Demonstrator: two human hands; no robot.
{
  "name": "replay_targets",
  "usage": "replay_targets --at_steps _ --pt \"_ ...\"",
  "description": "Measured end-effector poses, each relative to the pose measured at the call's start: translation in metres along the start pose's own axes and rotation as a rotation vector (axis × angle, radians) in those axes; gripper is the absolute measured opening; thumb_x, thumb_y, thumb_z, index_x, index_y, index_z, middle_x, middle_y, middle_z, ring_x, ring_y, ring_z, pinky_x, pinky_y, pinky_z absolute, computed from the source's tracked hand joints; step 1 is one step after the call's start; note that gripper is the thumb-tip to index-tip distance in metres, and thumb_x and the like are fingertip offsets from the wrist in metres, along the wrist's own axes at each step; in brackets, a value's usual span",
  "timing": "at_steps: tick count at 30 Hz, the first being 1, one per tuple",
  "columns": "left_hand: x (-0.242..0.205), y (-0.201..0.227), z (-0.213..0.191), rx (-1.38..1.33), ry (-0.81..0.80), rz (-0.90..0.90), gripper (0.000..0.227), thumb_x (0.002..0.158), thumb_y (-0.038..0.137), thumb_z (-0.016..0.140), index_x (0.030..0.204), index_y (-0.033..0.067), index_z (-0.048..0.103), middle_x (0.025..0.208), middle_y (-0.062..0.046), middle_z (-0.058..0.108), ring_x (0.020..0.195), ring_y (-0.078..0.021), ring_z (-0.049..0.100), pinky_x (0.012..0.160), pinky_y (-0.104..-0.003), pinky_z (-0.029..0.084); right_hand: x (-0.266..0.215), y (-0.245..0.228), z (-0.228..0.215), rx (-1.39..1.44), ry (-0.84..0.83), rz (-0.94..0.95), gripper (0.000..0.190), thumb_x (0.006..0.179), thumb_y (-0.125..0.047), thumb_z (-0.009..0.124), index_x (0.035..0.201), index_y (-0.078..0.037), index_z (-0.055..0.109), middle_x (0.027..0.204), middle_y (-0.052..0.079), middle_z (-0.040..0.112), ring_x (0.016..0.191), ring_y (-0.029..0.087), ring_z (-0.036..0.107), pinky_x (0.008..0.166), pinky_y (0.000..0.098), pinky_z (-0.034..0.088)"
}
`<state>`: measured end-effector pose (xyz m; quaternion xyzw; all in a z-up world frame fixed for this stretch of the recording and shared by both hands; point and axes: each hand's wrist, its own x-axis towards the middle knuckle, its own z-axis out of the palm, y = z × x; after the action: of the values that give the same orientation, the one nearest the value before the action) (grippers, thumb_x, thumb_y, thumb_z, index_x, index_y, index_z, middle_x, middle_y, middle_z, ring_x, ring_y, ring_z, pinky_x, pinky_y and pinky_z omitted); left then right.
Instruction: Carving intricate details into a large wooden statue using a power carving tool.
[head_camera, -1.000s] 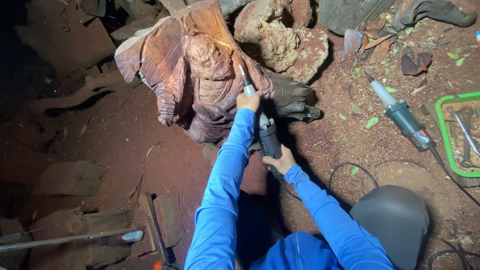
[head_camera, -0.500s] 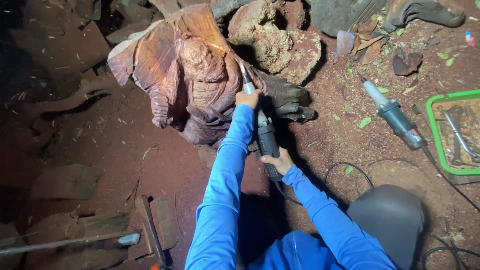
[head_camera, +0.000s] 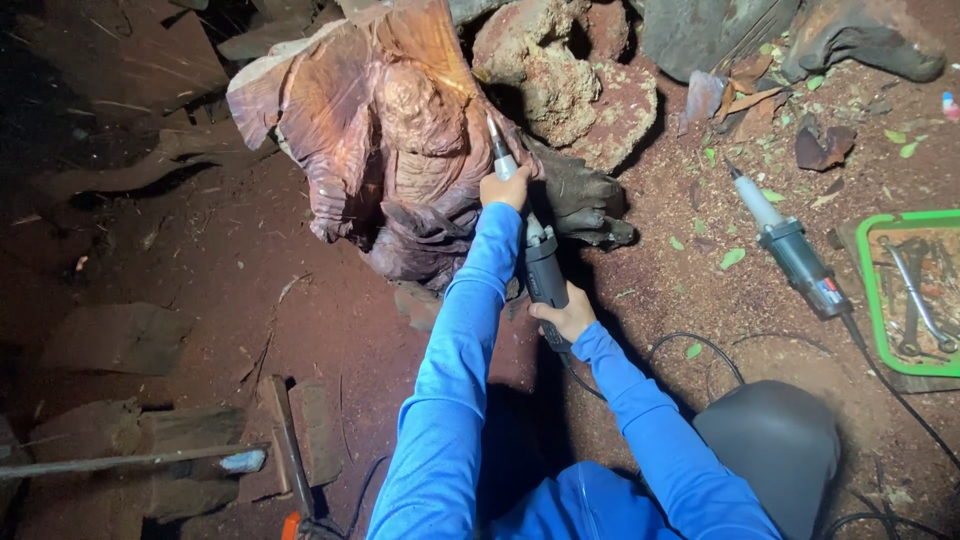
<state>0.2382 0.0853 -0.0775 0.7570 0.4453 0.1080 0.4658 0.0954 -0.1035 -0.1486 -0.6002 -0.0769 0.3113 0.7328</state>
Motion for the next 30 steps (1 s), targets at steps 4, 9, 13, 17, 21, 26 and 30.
replay_targets --at_steps 4,9,13,17,21,26,30 --pt "0.009 -0.002 0.004 0.05 0.018 -0.012 0.066 0.064 0.044 0.079 0.113 0.0003 0.073 0.113 -0.018 0.075 0.12 -0.0317 0.068 0.106 -0.04 0.051 -0.011 -0.022 0.004 0.049 0.001 0.075 0.031 0.073 -0.011 0.085 0.09 0.004 0.064 0.066 0.026 0.068 0.055 0.037 0.073 0.042 0.0427 0.061" --pt "-0.008 0.01 -0.005 0.056 0.005 -0.011 0.068 0.064 0.044 0.079 0.116 -0.0002 0.073 0.118 -0.018 0.074 0.123 -0.0318 0.066 0.107 -0.041 0.051 -0.002 -0.012 0.003 0.037 0.004 0.048 0.032 0.072 -0.011 0.086 0.09 0.003 0.064 0.068 0.025 0.068 0.057 0.034 0.074 0.042 0.0418 0.061" --pt "-0.016 0.015 -0.009 0.037 -0.008 -0.009 0.069 0.065 0.045 0.08 0.116 -0.0007 0.073 0.119 -0.02 0.074 0.124 -0.0321 0.065 0.107 -0.041 0.05 0.005 -0.004 0.0 0.02 0.016 0.025 0.033 0.071 -0.012 0.087 0.091 0.001 0.065 0.069 0.023 0.068 0.056 0.032 0.073 0.042 0.0406 0.062" --pt "-0.011 0.01 -0.008 -0.055 -0.013 -0.031 0.071 0.063 0.043 0.084 0.116 -0.0009 0.072 0.12 -0.02 0.073 0.125 -0.0304 0.064 0.108 -0.039 0.05 0.014 0.006 -0.006 -0.088 0.065 -0.023 0.037 0.07 -0.014 0.089 0.093 -0.001 0.063 0.068 0.02 0.069 0.055 0.029 0.073 0.043 0.0347 0.06" --pt "0.0 0.009 -0.005 -0.056 -0.003 -0.042 0.068 0.062 0.042 0.083 0.115 0.0003 0.073 0.12 -0.017 0.074 0.125 -0.0278 0.064 0.108 -0.039 0.05 0.022 0.011 -0.017 -0.206 0.102 -0.041 0.038 0.07 -0.016 0.09 0.092 -0.003 0.061 0.065 0.017 0.069 0.052 0.026 0.072 0.04 0.0311 0.057" --pt "0.02 -0.007 0.011 -0.043 0.01 -0.014 0.069 0.063 0.042 0.084 0.116 -0.0006 0.072 0.117 -0.019 0.074 0.122 -0.0293 0.066 0.106 -0.039 0.051 0.005 -0.007 -0.013 -0.028 0.036 0.024 0.035 0.069 -0.013 0.09 0.089 -0.002 0.063 0.065 0.02 0.069 0.052 0.028 0.073 0.04 0.0335 0.059" --pt "0.012 0.002 0.013 -0.045 -0.009 -0.018 0.072 0.063 0.041 0.086 0.119 -0.0008 0.07 0.117 -0.02 0.074 0.121 -0.0319 0.067 0.105 -0.042 0.052 0.001 -0.017 -0.024 0.043 -0.016 0.069 0.037 0.069 -0.013 0.092 0.087 0.0 0.063 0.066 0.023 0.069 0.053 0.033 0.073 0.038 0.0388 0.059"
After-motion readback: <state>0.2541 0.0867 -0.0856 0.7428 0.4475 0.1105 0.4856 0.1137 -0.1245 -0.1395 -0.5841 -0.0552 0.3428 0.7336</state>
